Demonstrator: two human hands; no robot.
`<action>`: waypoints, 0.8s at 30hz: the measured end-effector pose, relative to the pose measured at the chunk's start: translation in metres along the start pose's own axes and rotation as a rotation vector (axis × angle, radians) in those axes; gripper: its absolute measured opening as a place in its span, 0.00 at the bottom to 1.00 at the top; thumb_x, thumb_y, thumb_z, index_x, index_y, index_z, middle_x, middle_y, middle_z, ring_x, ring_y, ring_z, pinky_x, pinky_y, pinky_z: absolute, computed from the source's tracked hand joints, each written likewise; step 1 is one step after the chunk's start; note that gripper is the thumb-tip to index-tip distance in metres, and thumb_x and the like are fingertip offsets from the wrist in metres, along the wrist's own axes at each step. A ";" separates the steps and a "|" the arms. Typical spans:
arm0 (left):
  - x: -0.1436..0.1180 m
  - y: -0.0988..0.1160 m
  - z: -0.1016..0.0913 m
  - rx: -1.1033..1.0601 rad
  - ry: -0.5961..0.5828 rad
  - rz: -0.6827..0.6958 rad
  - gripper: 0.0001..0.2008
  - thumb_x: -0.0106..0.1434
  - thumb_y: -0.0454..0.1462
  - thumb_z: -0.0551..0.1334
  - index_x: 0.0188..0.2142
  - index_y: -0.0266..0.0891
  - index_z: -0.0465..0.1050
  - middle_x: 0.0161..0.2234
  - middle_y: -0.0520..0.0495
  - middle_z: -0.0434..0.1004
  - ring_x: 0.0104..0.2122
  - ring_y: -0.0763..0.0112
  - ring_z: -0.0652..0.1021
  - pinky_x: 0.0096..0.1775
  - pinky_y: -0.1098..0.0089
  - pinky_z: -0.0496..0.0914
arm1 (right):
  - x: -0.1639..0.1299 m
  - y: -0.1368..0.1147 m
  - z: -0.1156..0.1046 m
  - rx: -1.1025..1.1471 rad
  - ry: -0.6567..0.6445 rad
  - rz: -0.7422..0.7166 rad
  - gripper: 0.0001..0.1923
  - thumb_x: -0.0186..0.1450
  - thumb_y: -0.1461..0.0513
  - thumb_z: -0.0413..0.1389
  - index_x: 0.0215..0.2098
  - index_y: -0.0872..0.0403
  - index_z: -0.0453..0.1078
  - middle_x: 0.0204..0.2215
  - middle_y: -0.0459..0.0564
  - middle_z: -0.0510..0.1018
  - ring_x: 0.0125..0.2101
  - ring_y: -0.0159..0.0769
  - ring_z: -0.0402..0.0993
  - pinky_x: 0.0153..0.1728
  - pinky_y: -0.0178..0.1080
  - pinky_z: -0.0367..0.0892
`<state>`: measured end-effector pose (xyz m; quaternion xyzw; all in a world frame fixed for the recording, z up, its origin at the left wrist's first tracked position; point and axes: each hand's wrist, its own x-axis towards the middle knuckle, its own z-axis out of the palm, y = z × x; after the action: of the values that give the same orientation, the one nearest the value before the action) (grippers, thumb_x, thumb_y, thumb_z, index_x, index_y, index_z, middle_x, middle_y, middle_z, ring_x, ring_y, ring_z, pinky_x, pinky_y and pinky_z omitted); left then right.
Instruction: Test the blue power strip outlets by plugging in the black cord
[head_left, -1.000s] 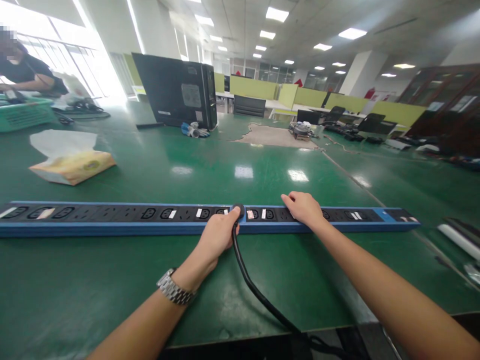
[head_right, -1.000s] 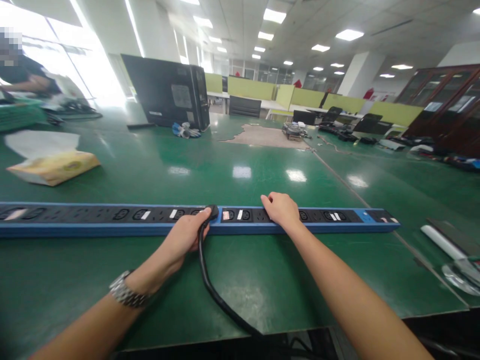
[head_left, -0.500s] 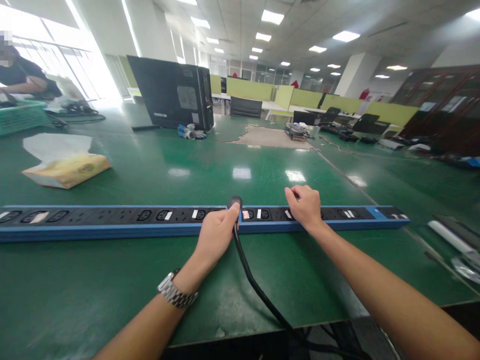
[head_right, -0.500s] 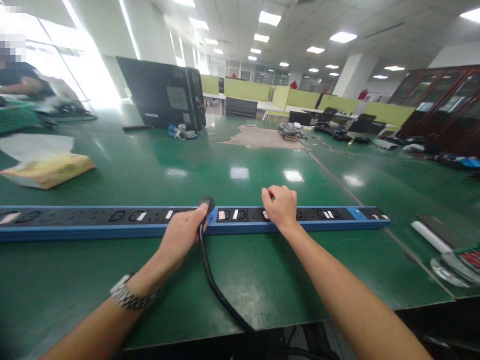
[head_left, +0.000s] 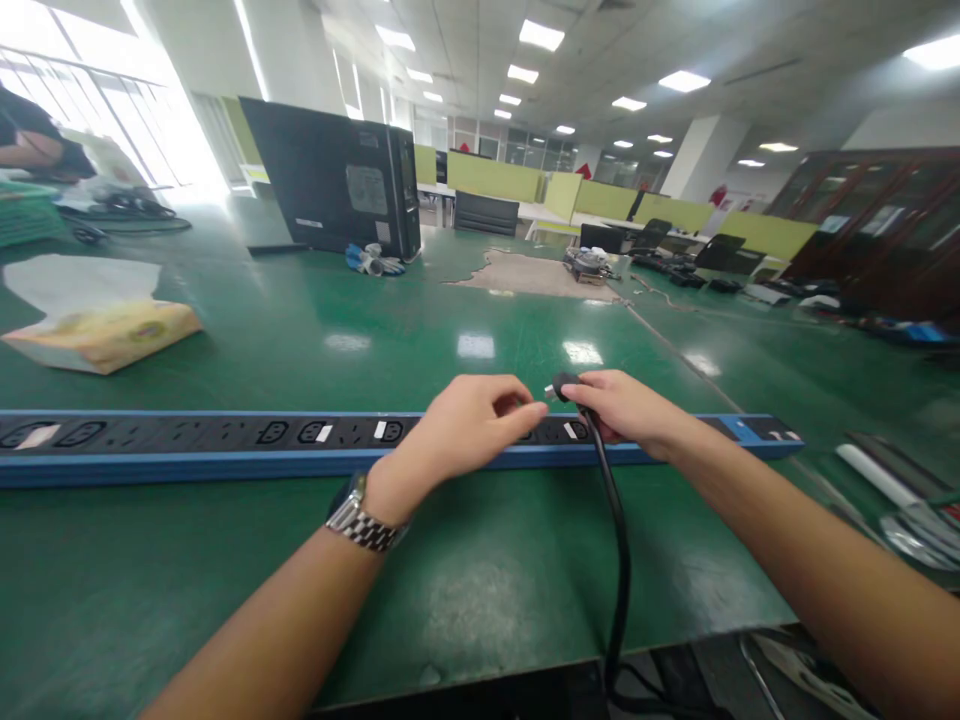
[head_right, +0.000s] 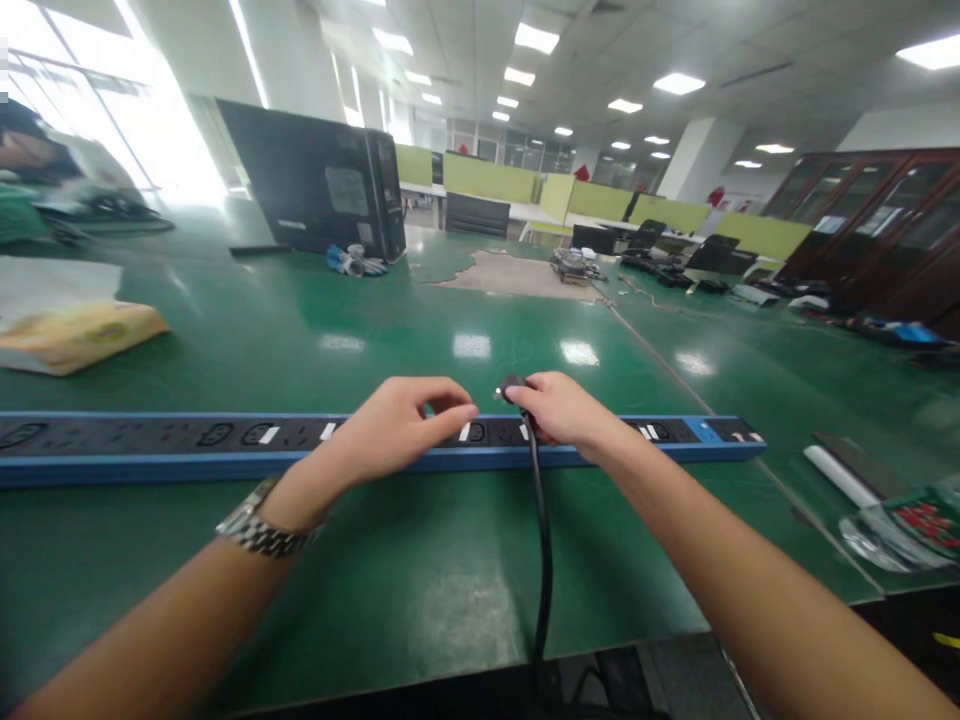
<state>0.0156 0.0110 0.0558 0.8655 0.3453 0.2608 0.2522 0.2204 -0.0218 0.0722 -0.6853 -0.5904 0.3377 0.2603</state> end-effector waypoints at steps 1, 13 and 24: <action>-0.004 -0.014 0.000 0.120 0.099 -0.056 0.16 0.64 0.46 0.56 0.39 0.40 0.77 0.36 0.47 0.80 0.37 0.65 0.76 0.38 0.68 0.66 | 0.004 0.007 -0.003 -0.087 -0.020 -0.013 0.16 0.64 0.54 0.51 0.37 0.58 0.72 0.16 0.42 0.70 0.16 0.28 0.63 0.20 0.32 0.58; -0.024 -0.066 0.025 0.652 0.089 -0.128 0.21 0.69 0.47 0.48 0.46 0.43 0.76 0.39 0.43 0.81 0.42 0.57 0.77 0.42 0.59 0.65 | 0.013 0.003 0.017 -0.806 -0.030 -0.180 0.20 0.64 0.58 0.48 0.47 0.55 0.77 0.43 0.54 0.81 0.41 0.41 0.76 0.40 0.36 0.66; -0.025 -0.067 0.026 0.661 0.106 -0.123 0.21 0.69 0.47 0.48 0.44 0.43 0.76 0.38 0.43 0.80 0.40 0.58 0.77 0.41 0.60 0.64 | -0.009 0.025 0.025 -0.697 0.053 -0.166 0.26 0.68 0.57 0.46 0.61 0.57 0.65 0.50 0.57 0.77 0.49 0.42 0.74 0.48 0.38 0.65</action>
<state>-0.0153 0.0288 -0.0115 0.8632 0.4755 0.1637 -0.0447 0.2159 -0.0361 0.0385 -0.6912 -0.7167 0.0760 0.0529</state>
